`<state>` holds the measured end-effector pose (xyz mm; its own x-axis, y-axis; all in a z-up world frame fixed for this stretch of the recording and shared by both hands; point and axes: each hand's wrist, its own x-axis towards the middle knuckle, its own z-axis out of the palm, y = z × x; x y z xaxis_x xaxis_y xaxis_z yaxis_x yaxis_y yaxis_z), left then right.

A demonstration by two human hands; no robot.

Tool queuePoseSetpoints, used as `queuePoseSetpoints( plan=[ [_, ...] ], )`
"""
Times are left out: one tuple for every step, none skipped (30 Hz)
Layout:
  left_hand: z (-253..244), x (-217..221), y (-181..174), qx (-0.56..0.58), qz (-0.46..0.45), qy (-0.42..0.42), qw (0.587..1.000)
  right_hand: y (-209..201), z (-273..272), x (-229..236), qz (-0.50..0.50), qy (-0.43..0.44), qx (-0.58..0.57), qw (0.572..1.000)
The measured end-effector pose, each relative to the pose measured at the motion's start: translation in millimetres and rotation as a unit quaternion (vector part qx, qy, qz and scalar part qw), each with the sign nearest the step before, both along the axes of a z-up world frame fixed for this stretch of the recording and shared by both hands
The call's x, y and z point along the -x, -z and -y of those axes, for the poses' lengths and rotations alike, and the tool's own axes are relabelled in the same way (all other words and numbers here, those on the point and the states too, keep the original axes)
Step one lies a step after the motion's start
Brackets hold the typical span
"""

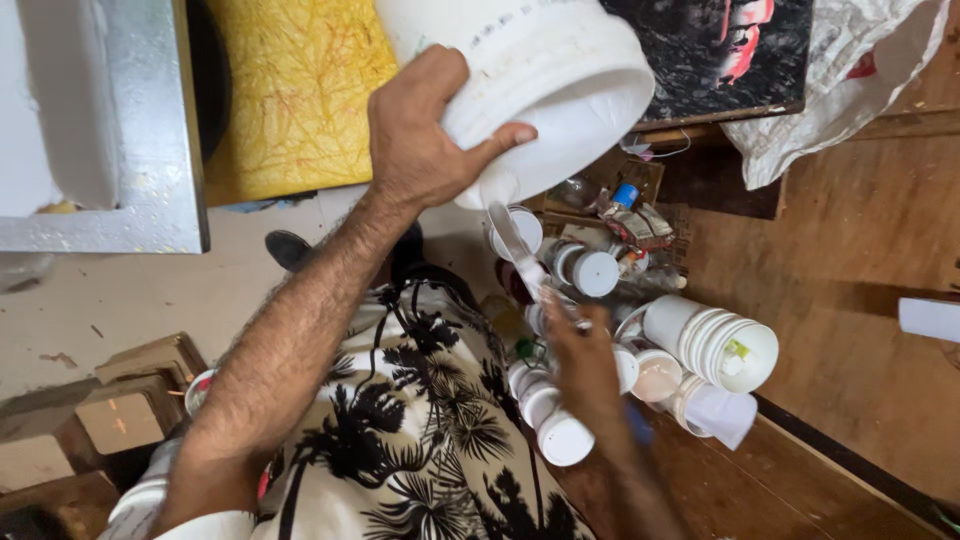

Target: The person scoops a white paste from a bucket and spreads it evenly over a rectangular board using a trowel. They repeatedly add more paste and smooth the surface, then scrape the edges and wipe the board with a cloth.

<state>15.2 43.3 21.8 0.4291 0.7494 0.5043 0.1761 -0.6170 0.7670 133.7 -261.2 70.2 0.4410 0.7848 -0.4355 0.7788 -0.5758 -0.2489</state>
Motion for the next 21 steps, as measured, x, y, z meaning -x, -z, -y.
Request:
queuePoseSetpoints(
  plan=[
    [-2.4,0.7,-3.2,-0.009,-0.013,0.017,1.000,-17.4,3.2,-12.1,-0.020,0.020,0.010,1.000],
    [-2.1,0.9,-5.6,-0.016,-0.025,0.037,0.999,-28.0,0.7,-20.8,0.042,-0.043,-0.041,0.997],
    [-3.9,1.0,-7.1,-0.033,-0.029,0.044,0.998,-32.8,-7.8,-31.5,0.104,-0.105,-0.092,0.985],
    [-2.2,1.3,-7.6,-0.048,-0.032,0.052,0.997,-34.2,-15.8,-39.3,0.164,-0.167,-0.138,0.962],
    [0.5,1.2,-7.6,-0.062,-0.036,0.059,0.996,-27.6,-27.6,-44.9,0.198,-0.200,-0.120,0.952],
    [1.9,1.9,-7.4,-0.066,-0.038,0.063,0.995,-16.6,-41.2,-49.6,0.231,-0.232,-0.103,0.939],
    [4.3,2.4,-7.2,-0.070,-0.040,0.067,0.994,-11.1,-45.9,-52.2,0.262,-0.264,-0.086,0.924],
    [5.0,0.5,-6.9,-0.076,-0.040,0.072,0.994,-6.9,-46.2,-52.6,0.260,-0.249,-0.069,0.930],
    [6.6,-1.4,-6.9,-0.061,-0.041,0.074,0.995,-1.2,-46.6,-51.0,0.256,-0.234,-0.053,0.936],
    [5.7,-2.9,-7.5,-0.052,-0.042,0.071,0.995,5.4,-51.0,-51.1,0.254,-0.224,-0.043,0.940],
    [4.6,-3.5,-7.9,-0.043,-0.043,0.067,0.996,9.4,-49.4,-45.5,0.169,-0.191,-0.087,0.963],
    [7.0,-2.8,-7.6,-0.044,-0.028,0.055,0.997,10.6,-41.4,-35.4,0.078,-0.160,-0.128,0.976],
    [10.4,-3.4,-6.7,-0.045,-0.014,0.043,0.998,12.7,-36.4,-27.3,-0.013,-0.127,-0.167,0.978],
    [12.9,-5.0,-5.0,-0.046,0.002,0.035,0.998,14.8,-31.7,-19.6,-0.160,-0.015,-0.142,0.977],
    [13.2,-5.1,-2.6,-0.015,0.023,0.027,0.999,16.2,-27.1,-10.4,-0.301,0.096,-0.113,0.942],
    [9.9,-8.2,-0.5,0.014,0.048,0.016,0.999,15.8,-26.4,-8.4,-0.430,0.200,-0.082,0.877],
    [5.7,-10.2,1.8,0.043,0.073,0.005,0.996,11.2,-24.0,-9.5,-0.493,0.235,-0.098,0.832],
    [-1.0,-10.2,4.8,0.114,0.097,-0.012,0.989,5.8,-22.3,-10.5,-0.553,0.263,-0.113,0.783],
    [-8.4,-9.1,7.9,0.185,0.122,-0.027,0.975,0.1,-20.8,-9.7,-0.609,0.288,-0.125,0.729],
    [-17.4,-8.5,10.8,0.253,0.148,-0.045,0.955,-7.2,-21.1,-14.3,-0.635,0.275,-0.142,0.708],
    [-25.1,-7.1,13.8,0.329,0.182,-0.040,0.926,-16.1,-19.5,-18.0,-0.661,0.261,-0.157,0.686]
  ],
)
